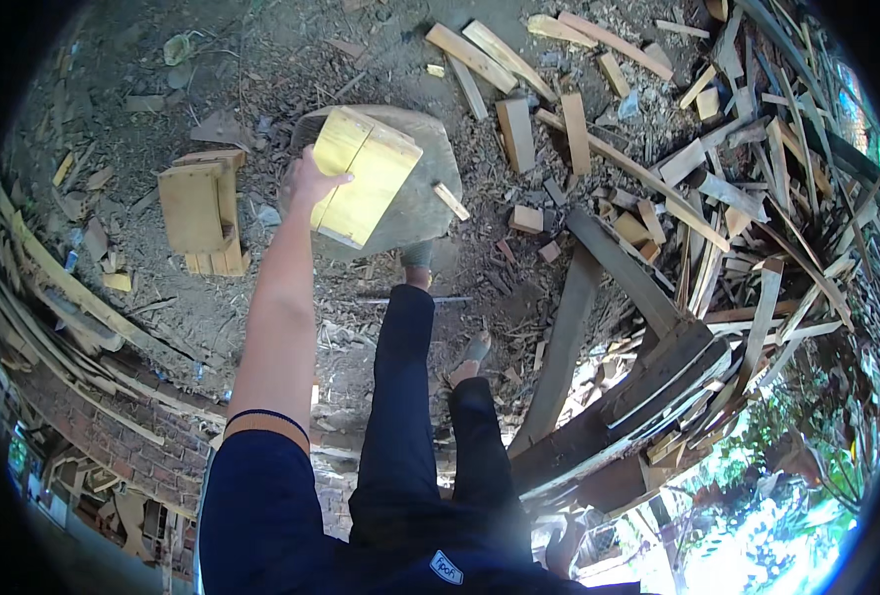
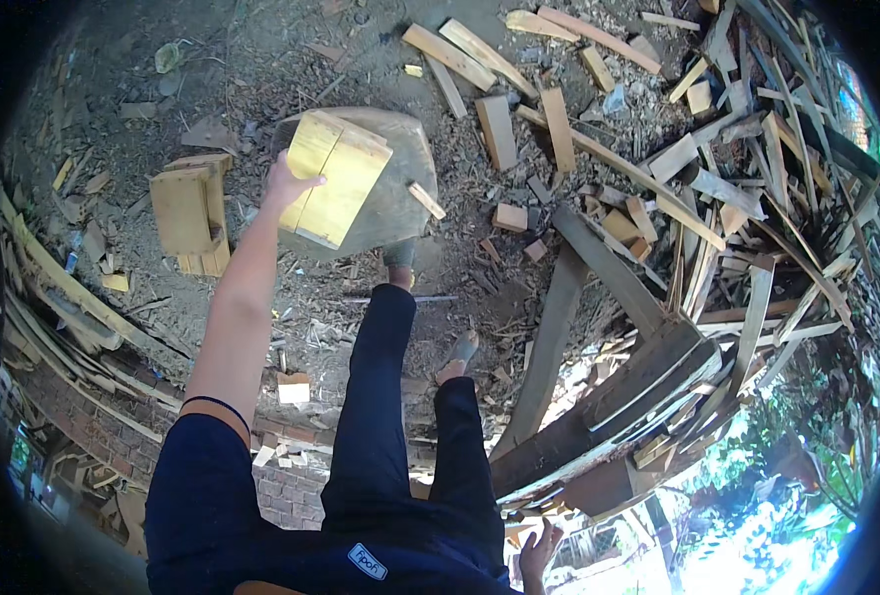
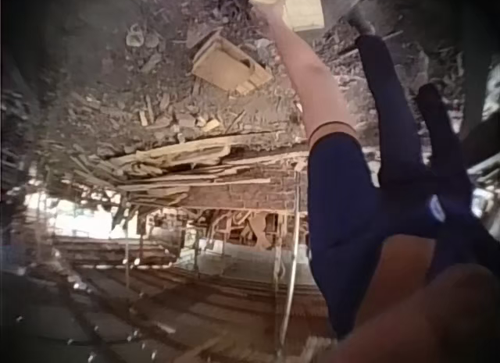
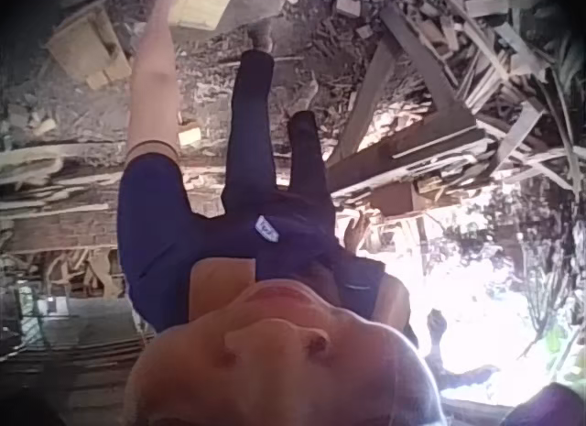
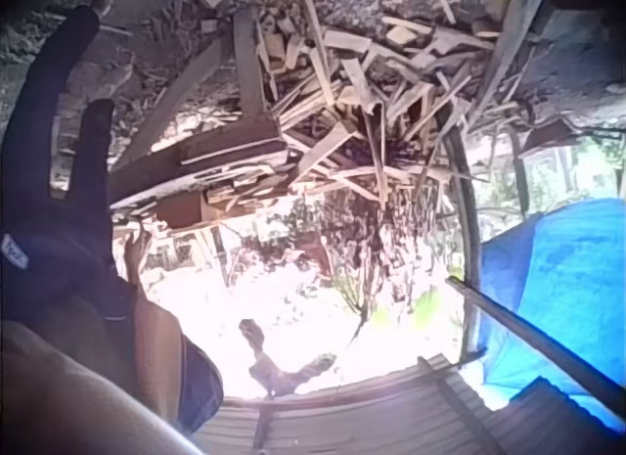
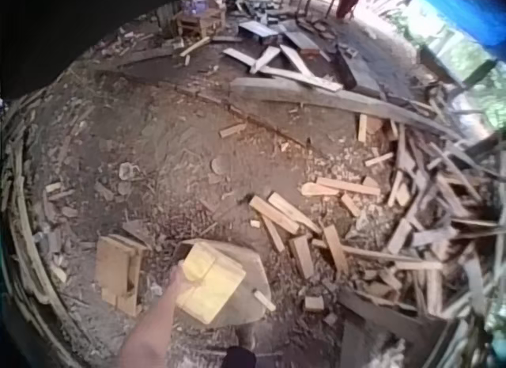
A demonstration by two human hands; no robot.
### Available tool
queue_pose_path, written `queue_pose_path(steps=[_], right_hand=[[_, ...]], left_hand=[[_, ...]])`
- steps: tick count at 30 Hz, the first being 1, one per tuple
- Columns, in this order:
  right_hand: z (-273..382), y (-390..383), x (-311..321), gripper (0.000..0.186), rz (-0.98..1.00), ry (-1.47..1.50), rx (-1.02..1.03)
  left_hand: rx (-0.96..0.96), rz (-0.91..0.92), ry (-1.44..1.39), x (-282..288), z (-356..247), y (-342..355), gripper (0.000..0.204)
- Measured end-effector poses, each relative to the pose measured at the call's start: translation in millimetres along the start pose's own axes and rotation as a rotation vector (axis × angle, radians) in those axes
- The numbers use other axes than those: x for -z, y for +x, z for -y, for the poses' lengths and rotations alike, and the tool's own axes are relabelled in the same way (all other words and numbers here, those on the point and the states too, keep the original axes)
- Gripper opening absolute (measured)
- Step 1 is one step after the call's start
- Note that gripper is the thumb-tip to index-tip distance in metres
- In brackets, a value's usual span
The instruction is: Sorting and carving small pieces of wood in a workshop.
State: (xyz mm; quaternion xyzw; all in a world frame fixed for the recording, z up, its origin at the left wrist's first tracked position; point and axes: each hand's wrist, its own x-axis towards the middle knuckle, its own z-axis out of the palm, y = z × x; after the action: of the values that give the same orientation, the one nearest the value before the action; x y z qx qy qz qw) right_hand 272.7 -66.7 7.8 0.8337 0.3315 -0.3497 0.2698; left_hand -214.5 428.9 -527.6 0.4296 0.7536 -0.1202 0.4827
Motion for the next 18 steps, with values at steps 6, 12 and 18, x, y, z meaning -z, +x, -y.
queue_pose_path(steps=[6, 12, 18], right_hand=[[81, 60, 12, 0.028, 0.015, 0.115, -0.033], [198, 120, 57, 0.028, 0.079, 0.489, 0.345], [294, 114, 123, 0.053, -0.077, 0.774, 0.511]], left_hand=[[-0.103, 0.250, -0.327, -23, -4, -33, 0.052], [-0.306, -0.213, 0.062, -58, -61, -159, 0.049], [-0.579, 0.190, -0.434, 10, -103, -305, 0.041]])
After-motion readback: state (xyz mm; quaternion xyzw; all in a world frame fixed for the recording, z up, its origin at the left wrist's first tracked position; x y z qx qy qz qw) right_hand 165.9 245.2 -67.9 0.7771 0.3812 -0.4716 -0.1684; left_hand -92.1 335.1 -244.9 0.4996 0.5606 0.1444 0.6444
